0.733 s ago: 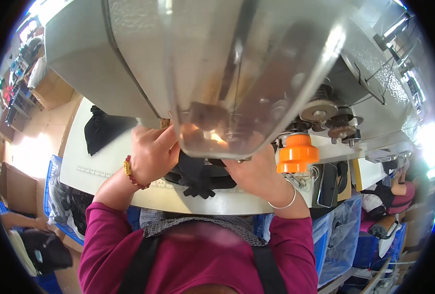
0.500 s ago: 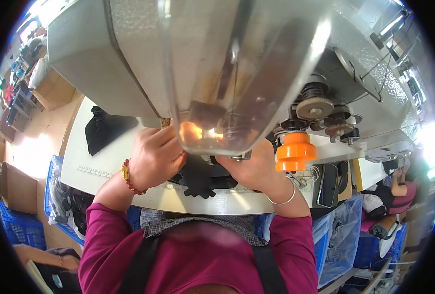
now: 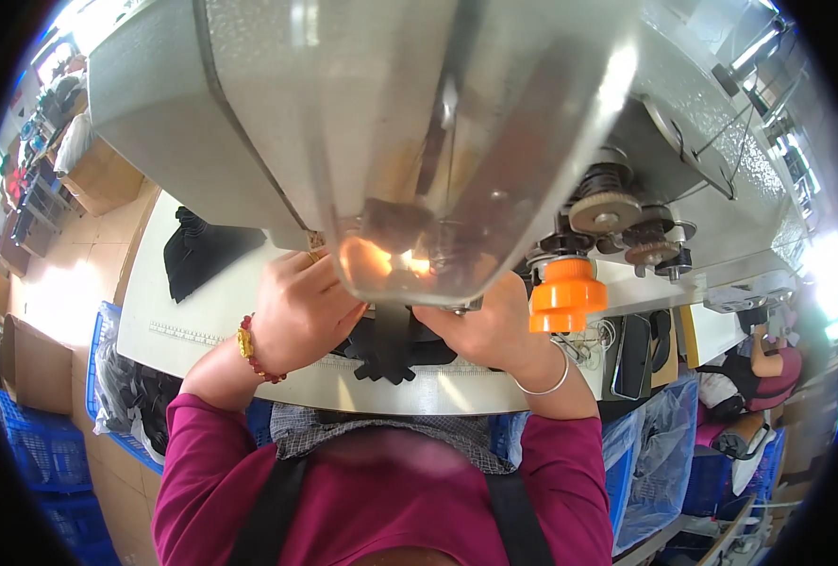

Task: Stitching black fabric shoe components using an industrial sewing machine.

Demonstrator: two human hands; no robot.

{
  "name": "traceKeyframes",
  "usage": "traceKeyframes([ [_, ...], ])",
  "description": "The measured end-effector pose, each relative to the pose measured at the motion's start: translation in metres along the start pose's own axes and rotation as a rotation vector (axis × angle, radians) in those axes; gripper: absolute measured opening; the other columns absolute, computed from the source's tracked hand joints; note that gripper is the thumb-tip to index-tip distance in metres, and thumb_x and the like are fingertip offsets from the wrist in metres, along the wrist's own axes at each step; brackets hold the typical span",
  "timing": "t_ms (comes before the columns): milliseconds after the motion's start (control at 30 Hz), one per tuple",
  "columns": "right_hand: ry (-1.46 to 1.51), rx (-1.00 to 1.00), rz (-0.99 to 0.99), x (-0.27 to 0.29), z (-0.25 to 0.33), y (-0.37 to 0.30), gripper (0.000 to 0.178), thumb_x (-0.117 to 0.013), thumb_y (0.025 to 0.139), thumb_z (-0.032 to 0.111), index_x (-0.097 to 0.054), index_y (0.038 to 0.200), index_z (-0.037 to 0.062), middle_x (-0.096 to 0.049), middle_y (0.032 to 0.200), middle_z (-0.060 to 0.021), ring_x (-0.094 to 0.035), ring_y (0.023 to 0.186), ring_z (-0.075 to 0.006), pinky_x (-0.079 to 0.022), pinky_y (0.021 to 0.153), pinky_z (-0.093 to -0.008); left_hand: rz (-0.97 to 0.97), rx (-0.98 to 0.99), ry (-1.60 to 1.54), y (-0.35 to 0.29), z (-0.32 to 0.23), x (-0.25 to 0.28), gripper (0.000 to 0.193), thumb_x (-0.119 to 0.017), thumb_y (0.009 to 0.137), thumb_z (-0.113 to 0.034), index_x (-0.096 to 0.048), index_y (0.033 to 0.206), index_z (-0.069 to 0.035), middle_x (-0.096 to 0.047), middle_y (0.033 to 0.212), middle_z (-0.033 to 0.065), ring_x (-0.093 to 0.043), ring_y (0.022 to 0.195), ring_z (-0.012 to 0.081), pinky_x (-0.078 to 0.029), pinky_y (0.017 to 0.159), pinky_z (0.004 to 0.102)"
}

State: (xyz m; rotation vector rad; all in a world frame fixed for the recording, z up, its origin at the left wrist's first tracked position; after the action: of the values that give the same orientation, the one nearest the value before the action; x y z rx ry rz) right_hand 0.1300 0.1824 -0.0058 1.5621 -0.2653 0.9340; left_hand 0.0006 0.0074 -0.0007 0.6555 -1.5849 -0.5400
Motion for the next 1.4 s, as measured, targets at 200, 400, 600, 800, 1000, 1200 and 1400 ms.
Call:
traceKeyframes([
  [200, -0.051, -0.006, -0.011, -0.005, -0.001, -0.004, 0.026, -0.068, 0.077, 0.016, -0.07, 0.102, 0.0191, -0.069, 0.094, 0.0016, -0.067, 0.083, -0.0163, -0.053, 0.067, -0.0302, -0.043, -0.124, 0.031, -0.003, 0.004, -0.006, 0.027, -0.071, 0.054, -0.004, -0.062, 0.08, -0.006, -0.058, 0.081, 0.0027, -0.059, 0.065, 0.0183, -0.042, 0.045, 0.0311],
  [400, -0.057, 0.002, 0.01, -0.02, -0.008, -0.017, 0.021, -0.068, 0.083, 0.022, -0.068, 0.104, 0.0174, -0.068, 0.095, 0.0034, -0.065, 0.09, -0.014, -0.051, 0.078, -0.0321, -0.03, -0.108, 0.087, -0.005, 0.007, -0.008, 0.024, -0.07, 0.055, -0.002, -0.059, 0.076, -0.005, -0.054, 0.08, 0.0041, -0.055, 0.057, 0.0157, -0.04, 0.042, 0.0301],
  [600, -0.175, 0.027, 0.005, -0.038, -0.009, -0.036, 0.031, -0.066, 0.086, 0.025, -0.059, 0.114, 0.0144, -0.064, 0.1, 0.0015, -0.061, 0.097, -0.0145, -0.048, 0.086, -0.0331, -0.065, -0.094, 0.081, 0.0, 0.007, -0.007, 0.023, -0.072, 0.061, -0.002, -0.06, 0.081, -0.004, -0.056, 0.088, 0.0058, -0.055, 0.055, 0.015, -0.04, 0.042, 0.0297],
  [800, -0.784, 0.307, 0.102, -0.037, -0.007, -0.039, 0.026, -0.06, 0.087, 0.019, -0.062, 0.111, 0.011, -0.064, 0.104, -0.0031, -0.062, 0.091, -0.0166, -0.048, 0.083, -0.0361, -0.085, -0.091, 0.064, -0.004, 0.009, -0.009, 0.029, -0.072, 0.062, -0.002, -0.062, 0.088, -0.003, -0.058, 0.093, 0.0071, -0.055, 0.055, 0.015, -0.04, 0.042, 0.0292],
  [1000, -0.632, 0.17, 0.072, -0.044, -0.009, -0.04, 0.029, -0.067, 0.081, 0.015, -0.07, 0.109, 0.0142, -0.068, 0.112, -0.003, -0.063, 0.095, -0.0208, -0.04, 0.088, -0.043, -0.112, -0.09, 0.069, -0.003, 0.01, -0.011, 0.033, -0.072, 0.062, -0.005, -0.065, 0.095, -0.005, -0.059, 0.092, 0.0065, -0.055, 0.054, 0.0148, -0.041, 0.043, 0.0297],
  [1200, -0.041, -0.106, 0.012, -0.028, -0.019, -0.028, 0.026, -0.071, 0.08, 0.013, -0.071, 0.106, 0.0116, -0.068, 0.106, -0.0075, -0.063, 0.097, -0.0253, -0.044, 0.087, -0.0407, -0.065, -0.079, -0.019, 0.001, 0.01, 0.0, 0.03, -0.072, 0.063, -0.006, -0.066, 0.092, -0.009, -0.061, 0.091, 0.004, -0.056, 0.054, 0.0164, -0.042, 0.043, 0.0311],
  [1400, -0.1, 0.015, -0.002, -0.019, -0.029, -0.018, 0.028, -0.077, 0.071, 0.009, -0.071, 0.098, 0.0059, -0.068, 0.103, -0.0115, -0.065, 0.094, -0.0306, -0.049, 0.084, -0.0404, -0.034, -0.165, -0.002, 0.006, 0.0, 0.005, 0.026, -0.068, 0.053, -0.004, -0.064, 0.078, -0.007, -0.061, 0.09, 0.0029, -0.062, 0.071, 0.0165, -0.047, 0.048, 0.03],
])
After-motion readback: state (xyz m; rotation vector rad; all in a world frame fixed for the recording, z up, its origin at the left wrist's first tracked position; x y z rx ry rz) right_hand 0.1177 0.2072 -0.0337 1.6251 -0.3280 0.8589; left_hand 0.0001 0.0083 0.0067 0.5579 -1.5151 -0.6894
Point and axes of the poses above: each hand's wrist, its own y-axis towards the middle knuckle, its own x-axis out of the back of the hand, z = x × y, the point moved 1 cm from there along y, towards the middle knuckle
